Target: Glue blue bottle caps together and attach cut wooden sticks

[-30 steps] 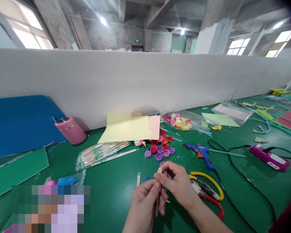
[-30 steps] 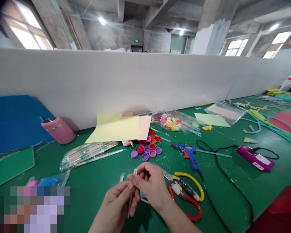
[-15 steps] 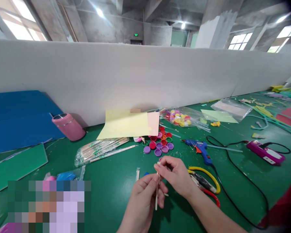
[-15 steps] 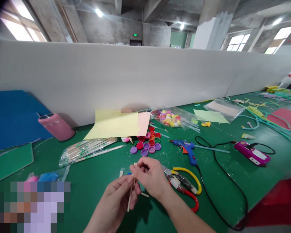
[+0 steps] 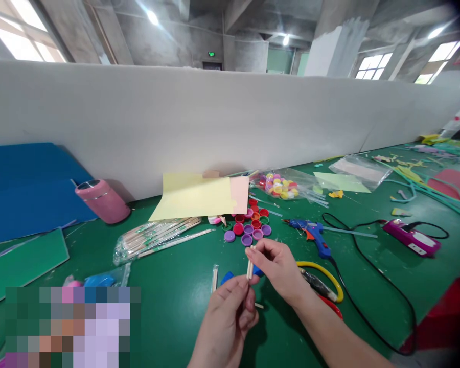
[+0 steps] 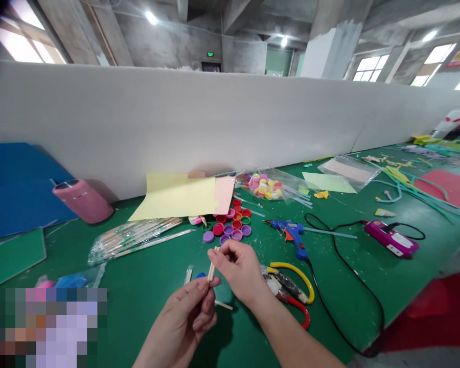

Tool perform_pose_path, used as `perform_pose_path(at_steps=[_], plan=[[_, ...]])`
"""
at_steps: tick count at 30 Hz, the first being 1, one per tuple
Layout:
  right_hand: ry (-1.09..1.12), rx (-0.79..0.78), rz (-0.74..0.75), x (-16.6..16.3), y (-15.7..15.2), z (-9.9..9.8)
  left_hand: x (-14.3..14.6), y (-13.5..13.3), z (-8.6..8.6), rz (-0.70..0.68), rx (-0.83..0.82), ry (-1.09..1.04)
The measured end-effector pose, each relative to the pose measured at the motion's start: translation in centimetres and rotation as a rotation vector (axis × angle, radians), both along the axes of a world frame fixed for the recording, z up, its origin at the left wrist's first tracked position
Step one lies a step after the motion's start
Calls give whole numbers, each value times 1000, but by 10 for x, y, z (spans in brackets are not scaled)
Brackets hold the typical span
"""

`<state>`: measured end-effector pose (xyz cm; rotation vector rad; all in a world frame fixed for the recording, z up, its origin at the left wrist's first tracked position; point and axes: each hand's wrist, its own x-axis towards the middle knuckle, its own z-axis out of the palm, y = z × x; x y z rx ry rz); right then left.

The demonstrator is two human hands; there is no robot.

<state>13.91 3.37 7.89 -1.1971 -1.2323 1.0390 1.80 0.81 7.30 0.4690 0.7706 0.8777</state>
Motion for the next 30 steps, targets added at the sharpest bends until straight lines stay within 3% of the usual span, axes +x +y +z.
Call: perform_pose_path(at_steps=[30], plan=[[-40,30,-27,-4,-4,2,1,-5,4,11,30,40]])
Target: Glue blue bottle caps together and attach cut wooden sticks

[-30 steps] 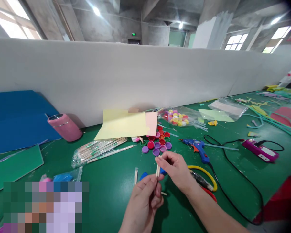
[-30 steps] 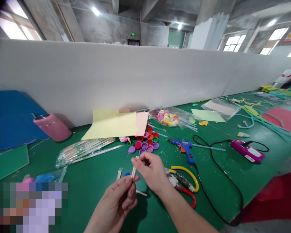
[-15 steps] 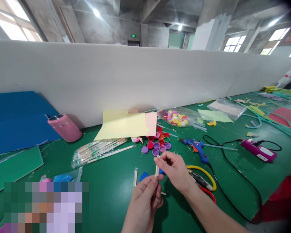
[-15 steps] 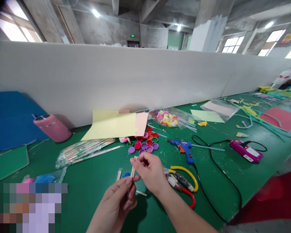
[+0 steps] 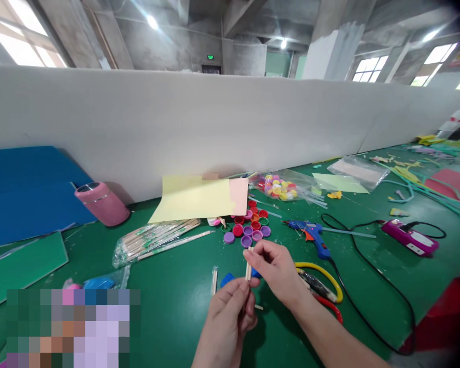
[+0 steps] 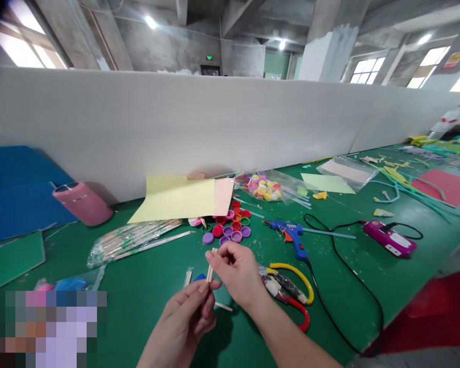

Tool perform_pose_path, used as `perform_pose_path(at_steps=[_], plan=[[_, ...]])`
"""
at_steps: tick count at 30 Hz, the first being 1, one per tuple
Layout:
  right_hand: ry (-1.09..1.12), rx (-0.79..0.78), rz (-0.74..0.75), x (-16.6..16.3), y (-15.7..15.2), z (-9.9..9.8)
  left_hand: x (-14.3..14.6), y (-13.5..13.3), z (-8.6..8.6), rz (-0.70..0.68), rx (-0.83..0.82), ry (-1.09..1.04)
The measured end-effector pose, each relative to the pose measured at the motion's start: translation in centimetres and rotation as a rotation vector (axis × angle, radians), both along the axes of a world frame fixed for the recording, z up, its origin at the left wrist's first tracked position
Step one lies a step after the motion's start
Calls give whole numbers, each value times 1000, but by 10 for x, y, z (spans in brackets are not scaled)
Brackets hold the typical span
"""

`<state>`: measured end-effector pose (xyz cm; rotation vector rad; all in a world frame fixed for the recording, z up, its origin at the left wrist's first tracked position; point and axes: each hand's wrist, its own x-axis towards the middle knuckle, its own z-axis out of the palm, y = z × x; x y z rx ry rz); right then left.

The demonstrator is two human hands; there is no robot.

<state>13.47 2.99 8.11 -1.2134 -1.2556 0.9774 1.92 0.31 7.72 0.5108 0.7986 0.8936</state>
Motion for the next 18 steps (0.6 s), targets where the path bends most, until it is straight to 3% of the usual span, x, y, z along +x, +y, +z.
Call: perform_pose_path(at_steps=[6,10,12,14,18], plan=[[-95,24,-42,8,2,0,-1,4,-6,18,26,21],[-251,64,-100,20,-5,-3,-10,12,-1,158,95,71],[-497,69,0,20,-14,-11,-16,17,5,242,124,88],[-768,68,201,14,-25,-24,-22,21,10,295,142,75],[-1140,131,416,-5,-41,-51,-25,22,13,302,150,60]])
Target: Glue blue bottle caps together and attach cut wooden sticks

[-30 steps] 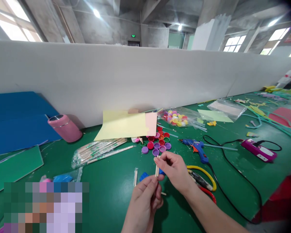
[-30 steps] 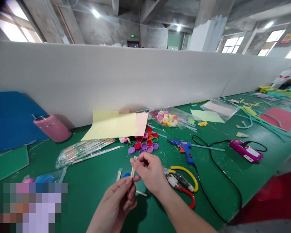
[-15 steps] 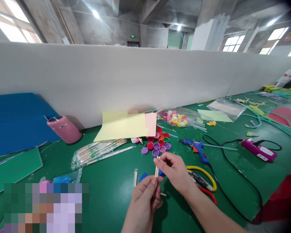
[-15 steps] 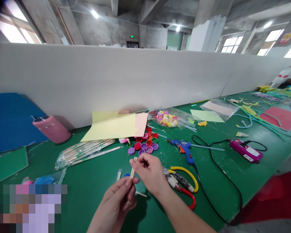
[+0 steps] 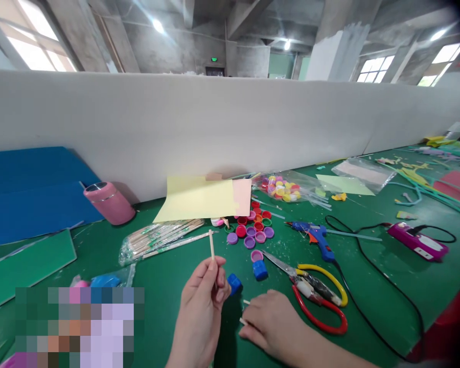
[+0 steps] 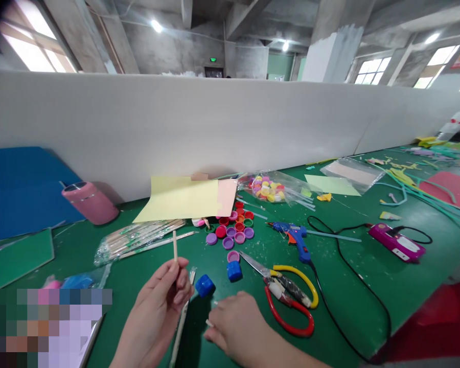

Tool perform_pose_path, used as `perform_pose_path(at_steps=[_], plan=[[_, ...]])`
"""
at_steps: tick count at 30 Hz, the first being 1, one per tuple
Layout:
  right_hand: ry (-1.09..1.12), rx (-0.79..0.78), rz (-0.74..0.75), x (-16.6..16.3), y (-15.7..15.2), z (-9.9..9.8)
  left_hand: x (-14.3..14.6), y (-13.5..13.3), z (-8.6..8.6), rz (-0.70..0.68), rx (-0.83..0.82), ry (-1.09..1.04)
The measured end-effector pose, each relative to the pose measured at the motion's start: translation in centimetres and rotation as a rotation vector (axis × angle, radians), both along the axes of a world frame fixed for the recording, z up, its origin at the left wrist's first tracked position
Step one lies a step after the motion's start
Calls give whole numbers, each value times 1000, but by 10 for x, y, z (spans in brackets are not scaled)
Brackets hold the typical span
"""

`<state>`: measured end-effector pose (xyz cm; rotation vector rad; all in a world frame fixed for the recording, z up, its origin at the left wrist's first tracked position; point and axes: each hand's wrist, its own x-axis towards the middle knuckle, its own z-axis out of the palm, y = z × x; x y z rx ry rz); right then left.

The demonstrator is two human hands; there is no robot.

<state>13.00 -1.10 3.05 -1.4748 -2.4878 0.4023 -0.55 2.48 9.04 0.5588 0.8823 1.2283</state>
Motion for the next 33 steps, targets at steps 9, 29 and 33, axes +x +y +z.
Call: perform_pose_path(at_steps=[9,29,33], plan=[[247,45,-253,27,-11,1,4,-6,-5,-29,42,171],[168,-107,-693,124,-30,-12,10,-13,2,-92,89,298],[389,-136,-597,113,-37,3,11,-13,1,-93,94,316]])
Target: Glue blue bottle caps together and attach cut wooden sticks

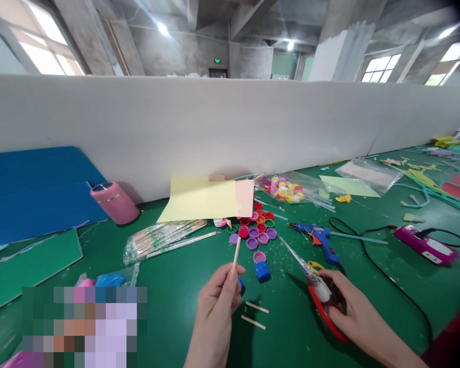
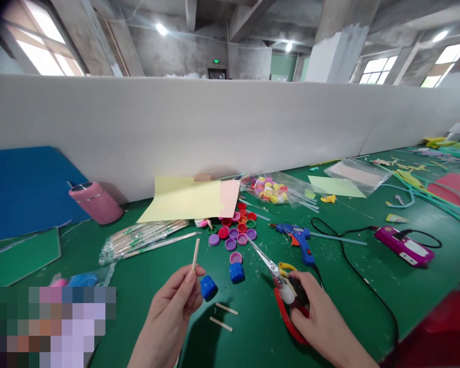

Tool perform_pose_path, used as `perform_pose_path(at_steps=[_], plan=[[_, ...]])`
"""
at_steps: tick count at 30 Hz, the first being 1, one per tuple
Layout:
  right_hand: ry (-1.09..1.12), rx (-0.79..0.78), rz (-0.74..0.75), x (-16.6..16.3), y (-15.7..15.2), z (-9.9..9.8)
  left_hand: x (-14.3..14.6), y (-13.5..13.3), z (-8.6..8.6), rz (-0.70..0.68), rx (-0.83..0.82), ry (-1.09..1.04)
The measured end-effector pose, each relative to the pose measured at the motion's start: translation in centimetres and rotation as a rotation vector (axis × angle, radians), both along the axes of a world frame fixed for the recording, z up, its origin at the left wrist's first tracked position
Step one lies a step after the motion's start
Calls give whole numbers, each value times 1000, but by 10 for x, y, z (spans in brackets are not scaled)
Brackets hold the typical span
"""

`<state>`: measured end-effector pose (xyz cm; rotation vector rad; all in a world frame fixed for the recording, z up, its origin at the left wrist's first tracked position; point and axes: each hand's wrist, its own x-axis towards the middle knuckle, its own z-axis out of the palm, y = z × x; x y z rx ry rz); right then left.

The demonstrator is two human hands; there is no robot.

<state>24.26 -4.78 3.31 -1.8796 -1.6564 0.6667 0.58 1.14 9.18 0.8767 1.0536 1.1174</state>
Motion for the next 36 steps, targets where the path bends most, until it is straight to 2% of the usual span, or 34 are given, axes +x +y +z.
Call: perform_pose_path(at_steps=[3,8,20,36], plan=[[150,46,61,-17,-2,10,-1,0,0,38,26,60],[284,-7,94,-42,-2,17,-8,1,-5,61,95,148],[203,-70,204,-62,4,31,-5,0,-3,-10,316,320],[247,-101,281,-66,11,49,-6,2,-21,-183,564,588]])
